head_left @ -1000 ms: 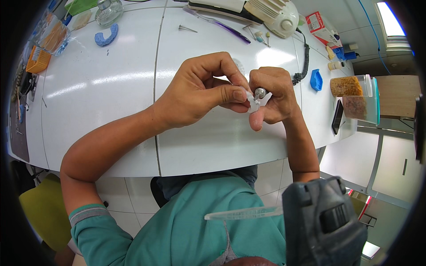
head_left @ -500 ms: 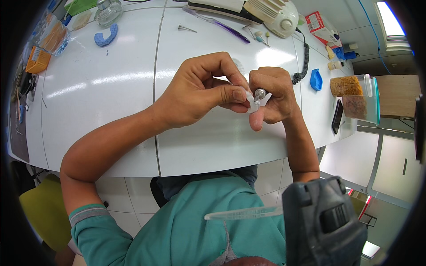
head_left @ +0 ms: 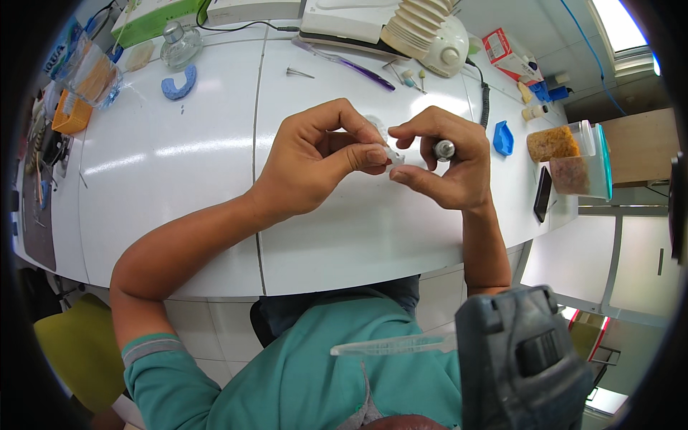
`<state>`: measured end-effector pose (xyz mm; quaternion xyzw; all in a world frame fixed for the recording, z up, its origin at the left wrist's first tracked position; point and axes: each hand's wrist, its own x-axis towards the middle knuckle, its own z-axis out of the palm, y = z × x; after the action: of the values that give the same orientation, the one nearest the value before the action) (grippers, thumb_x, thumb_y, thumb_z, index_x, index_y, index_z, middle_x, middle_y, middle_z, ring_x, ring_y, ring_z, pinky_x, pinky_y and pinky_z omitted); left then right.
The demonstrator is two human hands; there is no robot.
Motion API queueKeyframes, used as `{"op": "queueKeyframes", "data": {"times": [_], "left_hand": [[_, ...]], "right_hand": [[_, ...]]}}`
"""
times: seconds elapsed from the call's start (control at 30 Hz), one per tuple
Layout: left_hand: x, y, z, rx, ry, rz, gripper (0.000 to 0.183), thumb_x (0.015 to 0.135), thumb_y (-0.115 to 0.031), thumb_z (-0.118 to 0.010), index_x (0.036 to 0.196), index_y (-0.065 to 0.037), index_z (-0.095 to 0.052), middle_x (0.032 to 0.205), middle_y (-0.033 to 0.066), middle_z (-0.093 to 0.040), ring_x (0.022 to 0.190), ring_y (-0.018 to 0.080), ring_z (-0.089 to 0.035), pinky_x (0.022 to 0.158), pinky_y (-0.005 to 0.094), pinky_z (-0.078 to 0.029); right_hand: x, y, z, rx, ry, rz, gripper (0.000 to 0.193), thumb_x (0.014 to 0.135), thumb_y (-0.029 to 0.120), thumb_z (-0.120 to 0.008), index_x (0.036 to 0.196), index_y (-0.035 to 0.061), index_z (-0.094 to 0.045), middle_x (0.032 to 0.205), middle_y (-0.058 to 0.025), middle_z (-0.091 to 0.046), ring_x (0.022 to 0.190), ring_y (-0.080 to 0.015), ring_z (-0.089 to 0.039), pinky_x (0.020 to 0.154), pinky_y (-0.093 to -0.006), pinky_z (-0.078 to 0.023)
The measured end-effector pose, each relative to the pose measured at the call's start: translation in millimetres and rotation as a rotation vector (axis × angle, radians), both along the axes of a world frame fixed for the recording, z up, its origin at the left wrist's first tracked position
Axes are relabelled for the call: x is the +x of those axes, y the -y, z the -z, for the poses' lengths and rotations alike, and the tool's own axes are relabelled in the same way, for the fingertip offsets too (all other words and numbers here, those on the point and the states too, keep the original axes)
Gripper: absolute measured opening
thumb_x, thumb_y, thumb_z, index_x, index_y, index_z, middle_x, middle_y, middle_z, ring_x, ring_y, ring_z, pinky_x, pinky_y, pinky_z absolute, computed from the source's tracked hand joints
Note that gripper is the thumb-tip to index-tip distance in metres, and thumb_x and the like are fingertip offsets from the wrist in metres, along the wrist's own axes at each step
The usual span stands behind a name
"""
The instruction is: The person uses a rotary handpiece to grind and smooth the surface of a small white dental appliance, likely a retainer or aligner. They hold the appliance with their left hand and operate the tool with their right hand, rotating the object to access different areas.
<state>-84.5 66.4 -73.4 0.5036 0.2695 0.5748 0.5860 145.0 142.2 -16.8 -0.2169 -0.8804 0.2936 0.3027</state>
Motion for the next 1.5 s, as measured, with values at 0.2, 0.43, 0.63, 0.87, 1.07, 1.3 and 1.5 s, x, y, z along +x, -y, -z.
{"op": "queueKeyframes", "data": {"times": [0.2,0.43,0.63,0.87,1.07,1.3,1.5], "left_hand": [[5,2,5,0.066,-0.025,-0.017,0.009,0.1,-0.001,-0.072,0.106,0.0,-0.065,0.103,0.0102,-0.07,0.098,0.0164,-0.072,0.088,0.0333,-0.065],[3,3,9,0.1,-0.097,-0.036,0.008,0.101,0.001,-0.071,0.106,0.001,-0.065,0.102,0.0101,-0.07,0.095,0.0156,-0.072,0.087,0.0315,-0.064],[5,6,6,0.142,-0.222,-0.074,0.008,0.101,0.002,-0.07,0.107,0.001,-0.064,0.102,0.011,-0.071,0.095,0.0178,-0.073,0.088,0.0327,-0.065],[14,8,4,0.1,-0.098,-0.109,0.007,0.101,0.001,-0.07,0.106,0.002,-0.065,0.1,0.0109,-0.075,0.098,0.0166,-0.075,0.089,0.0308,-0.064],[16,9,4,0.101,-0.045,-0.073,0.009,0.102,0.0,-0.069,0.107,0.001,-0.062,0.107,0.0128,-0.071,0.105,0.0226,-0.076,0.091,0.0341,-0.067],[11,6,2,0.035,-0.016,-0.064,0.011,0.103,-0.004,-0.069,0.106,-0.001,-0.059,0.109,0.0135,-0.068,0.105,0.0254,-0.076,0.09,0.0355,-0.068],[7,3,4,-0.009,0.068,-0.048,0.01,0.106,-0.007,-0.066,0.106,-0.002,-0.057,0.111,0.0139,-0.068,0.108,0.0253,-0.076,0.092,0.0354,-0.067]], "right_hand": [[-5,11,4,0.027,-0.006,0.009,0.026,0.076,0.016,-0.093,0.095,0.0051,-0.078,0.085,-0.0073,-0.074,0.07,-0.0154,-0.07,0.057,-0.0263,-0.049],[-3,10,4,-0.025,-0.041,-0.013,0.013,0.083,0.01,-0.085,0.089,0.0034,-0.075,0.078,-0.0053,-0.071,0.066,-0.0144,-0.066,0.055,-0.0267,-0.045],[0,12,11,-0.085,-0.095,0.026,0.01,0.09,0.009,-0.078,0.088,0.0016,-0.073,0.07,-0.0038,-0.065,0.06,-0.0111,-0.056,0.053,-0.0269,-0.038],[-3,16,20,-0.234,-0.179,0.21,0.018,0.097,0.014,-0.075,0.088,-0.0011,-0.07,0.064,0.0027,-0.056,0.058,-0.0027,-0.042,0.051,-0.0242,-0.03],[4,9,19,-0.249,-0.121,0.26,0.017,0.095,0.015,-0.079,0.092,-0.0008,-0.073,0.065,0.0048,-0.057,0.058,-0.0014,-0.042,0.052,-0.0231,-0.03],[13,3,16,-0.222,-0.08,0.237,0.015,0.091,0.012,-0.08,0.1,0.0006,-0.076,0.074,0.0033,-0.065,0.058,-0.001,-0.045,0.053,-0.0215,-0.032],[10,10,8,-0.32,-0.09,0.086,0.034,0.084,0.014,-0.09,0.11,0.0006,-0.074,0.097,-0.0026,-0.075,0.063,-0.0014,-0.052,0.055,-0.0204,-0.036]]}}
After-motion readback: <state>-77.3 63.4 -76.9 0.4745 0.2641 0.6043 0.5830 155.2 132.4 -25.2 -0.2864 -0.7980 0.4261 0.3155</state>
